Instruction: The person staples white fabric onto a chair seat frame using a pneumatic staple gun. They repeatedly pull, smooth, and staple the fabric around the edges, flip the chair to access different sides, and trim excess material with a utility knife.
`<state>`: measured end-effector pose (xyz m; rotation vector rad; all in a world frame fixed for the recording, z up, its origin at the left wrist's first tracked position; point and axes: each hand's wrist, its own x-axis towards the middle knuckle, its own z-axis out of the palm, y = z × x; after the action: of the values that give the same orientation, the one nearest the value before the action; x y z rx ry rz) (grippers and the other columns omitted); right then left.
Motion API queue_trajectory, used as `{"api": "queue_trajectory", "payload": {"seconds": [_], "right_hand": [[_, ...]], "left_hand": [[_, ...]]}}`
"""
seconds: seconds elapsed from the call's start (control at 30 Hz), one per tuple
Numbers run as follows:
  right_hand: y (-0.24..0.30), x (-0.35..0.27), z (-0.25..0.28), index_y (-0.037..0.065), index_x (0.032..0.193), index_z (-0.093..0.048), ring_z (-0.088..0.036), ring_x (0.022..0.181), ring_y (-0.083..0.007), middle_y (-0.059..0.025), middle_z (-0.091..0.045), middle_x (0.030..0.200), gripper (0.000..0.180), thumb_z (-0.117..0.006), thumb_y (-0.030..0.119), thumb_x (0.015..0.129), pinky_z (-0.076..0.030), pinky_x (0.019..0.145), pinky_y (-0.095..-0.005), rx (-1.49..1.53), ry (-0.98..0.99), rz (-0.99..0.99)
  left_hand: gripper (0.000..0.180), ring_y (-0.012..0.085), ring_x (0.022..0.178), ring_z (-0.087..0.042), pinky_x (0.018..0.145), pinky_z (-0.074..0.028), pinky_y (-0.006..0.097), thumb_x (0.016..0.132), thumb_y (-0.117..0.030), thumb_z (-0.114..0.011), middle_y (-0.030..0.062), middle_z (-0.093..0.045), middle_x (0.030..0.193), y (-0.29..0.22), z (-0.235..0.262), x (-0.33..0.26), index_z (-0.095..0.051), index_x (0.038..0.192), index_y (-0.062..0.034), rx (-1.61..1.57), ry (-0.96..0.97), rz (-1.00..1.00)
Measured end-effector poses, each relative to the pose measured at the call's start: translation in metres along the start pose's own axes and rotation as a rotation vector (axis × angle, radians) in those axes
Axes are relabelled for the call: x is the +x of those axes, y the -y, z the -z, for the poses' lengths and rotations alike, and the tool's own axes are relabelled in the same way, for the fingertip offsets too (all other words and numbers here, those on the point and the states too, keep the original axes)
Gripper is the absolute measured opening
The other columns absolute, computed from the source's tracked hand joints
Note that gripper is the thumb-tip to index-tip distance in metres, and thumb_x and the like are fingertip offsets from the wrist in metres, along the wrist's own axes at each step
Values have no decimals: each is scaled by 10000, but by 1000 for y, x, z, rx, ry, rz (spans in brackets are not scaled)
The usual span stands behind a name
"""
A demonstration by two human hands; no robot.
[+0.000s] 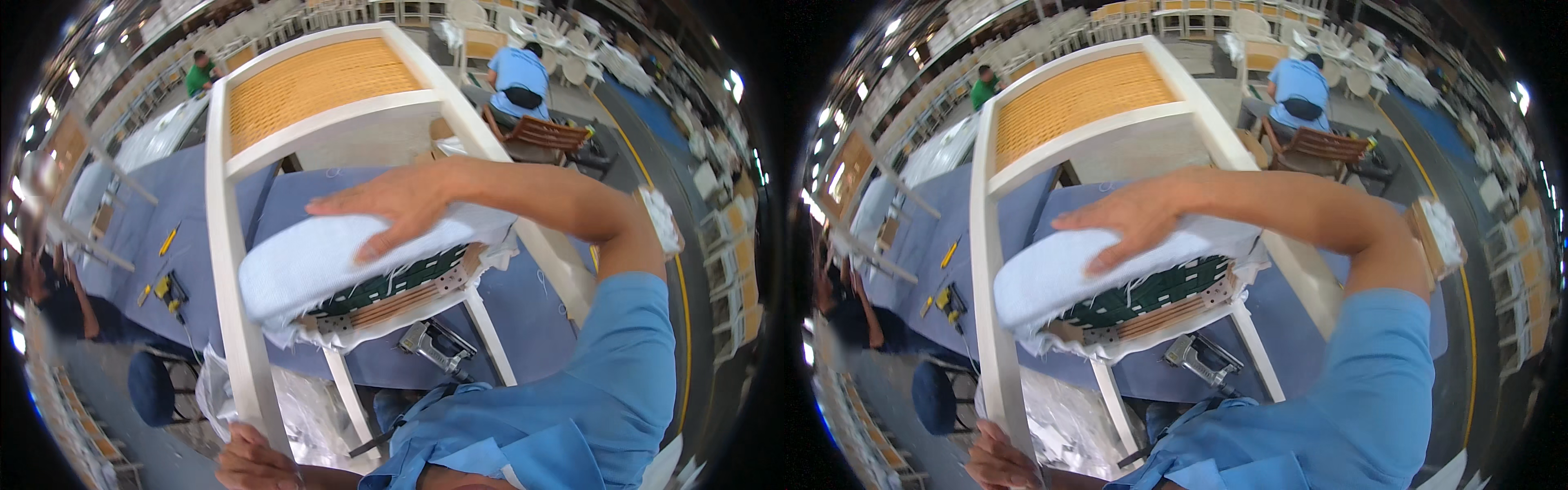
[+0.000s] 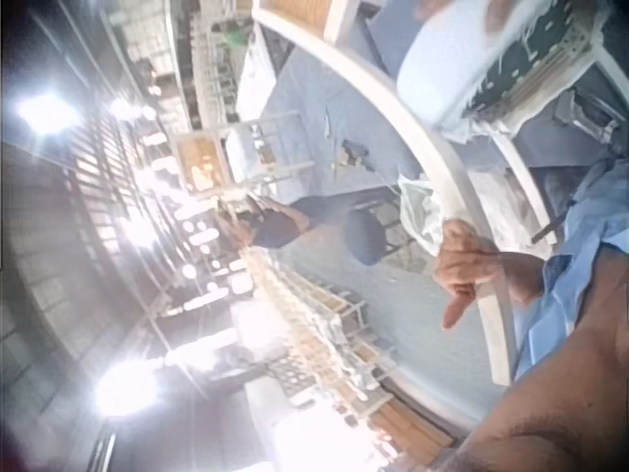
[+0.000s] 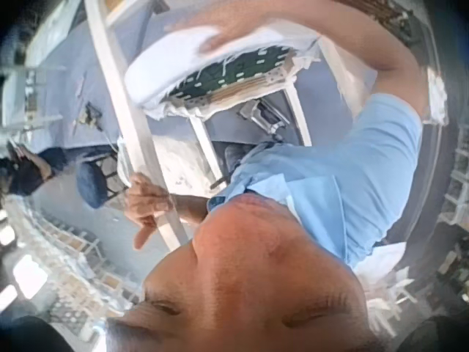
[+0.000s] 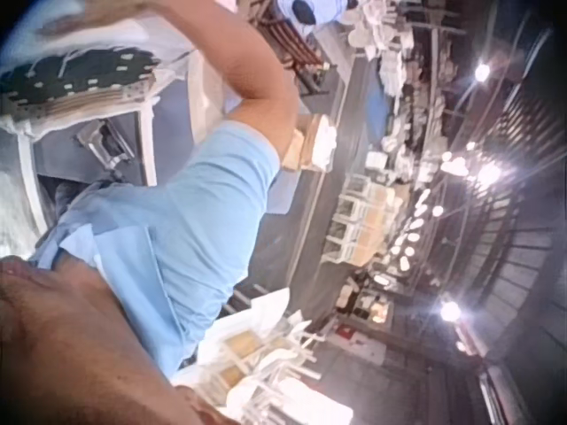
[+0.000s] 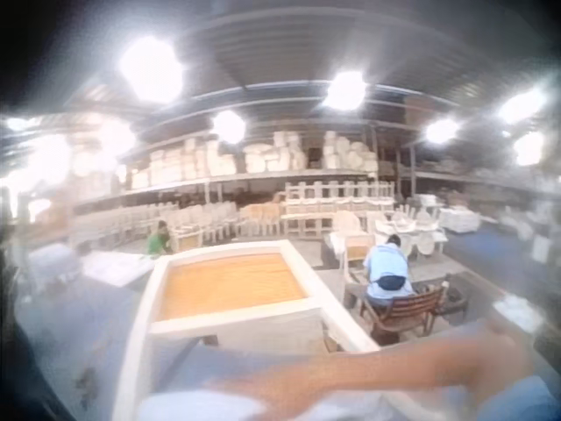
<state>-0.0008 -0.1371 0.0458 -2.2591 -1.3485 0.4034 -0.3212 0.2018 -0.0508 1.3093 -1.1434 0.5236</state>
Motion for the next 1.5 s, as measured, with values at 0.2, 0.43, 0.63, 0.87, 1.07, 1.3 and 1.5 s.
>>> {"api": "queue_trajectory", "payload": {"seconds": [0.2,0.43,0.63,0.87,1.07,1.3,1.5], "right_hand": [[-16,-9,-53,23,1520,-368,-525,1331,-331,-250,-472,1472,909,-299,742,968,-417,1133,-419,-182,66,210],[-16,-34,-8,40,1528,-355,-424,1412,-329,-244,-406,1517,917,-301,755,957,-355,1172,-418,37,97,60],[-29,-56,-27,-16,1488,-390,-458,1363,-390,-288,-463,1460,939,-417,738,929,-358,1155,-425,-54,-41,-50],[35,-86,-46,-23,1502,-338,-493,1298,-451,-303,-467,1436,1106,-664,736,765,-433,1062,-484,-308,-40,-168],[51,-74,-54,38,1566,-253,-474,1335,-408,-266,-351,1545,1071,-753,538,761,-394,1104,-472,-477,-23,-61],[74,-44,-34,56,1565,-295,-391,1422,-372,-188,-328,1598,926,-710,494,863,-301,1187,-441,-300,8,187],[63,15,-62,52,1560,-303,-399,1418,-380,-220,-353,1575,835,-617,507,934,-318,1175,-414,-345,119,173]], "left_hand": [[819,273,687,-657,817,-424,363,914,-739,-424,119,-700,718,5,-12,5,-694,1082,15,-50,-34,-3],[919,244,575,-608,806,-389,330,906,-800,-294,77,-643,583,9,-30,11,-719,952,13,1,-191,-49],[1030,219,478,-567,797,-359,302,899,-853,-182,41,-595,467,-1,-31,4,-740,840,10,45,-289,-45],[757,100,421,-562,824,-345,282,980,-696,-403,-21,-654,516,-7,-22,4,-706,616,-105,75,-257,112],[773,131,425,-572,779,-350,299,993,-665,-416,27,-663,530,-9,-26,2,-741,644,-57,46,-306,47],[751,137,486,-609,801,-349,320,991,-664,-423,24,-690,575,-9,-32,-2,-761,679,-70,63,-371,58],[795,153,528,-624,807,-348,328,987,-694,-385,23,-690,587,-10,-27,-4,-766,734,-43,69,-310,74]]}}
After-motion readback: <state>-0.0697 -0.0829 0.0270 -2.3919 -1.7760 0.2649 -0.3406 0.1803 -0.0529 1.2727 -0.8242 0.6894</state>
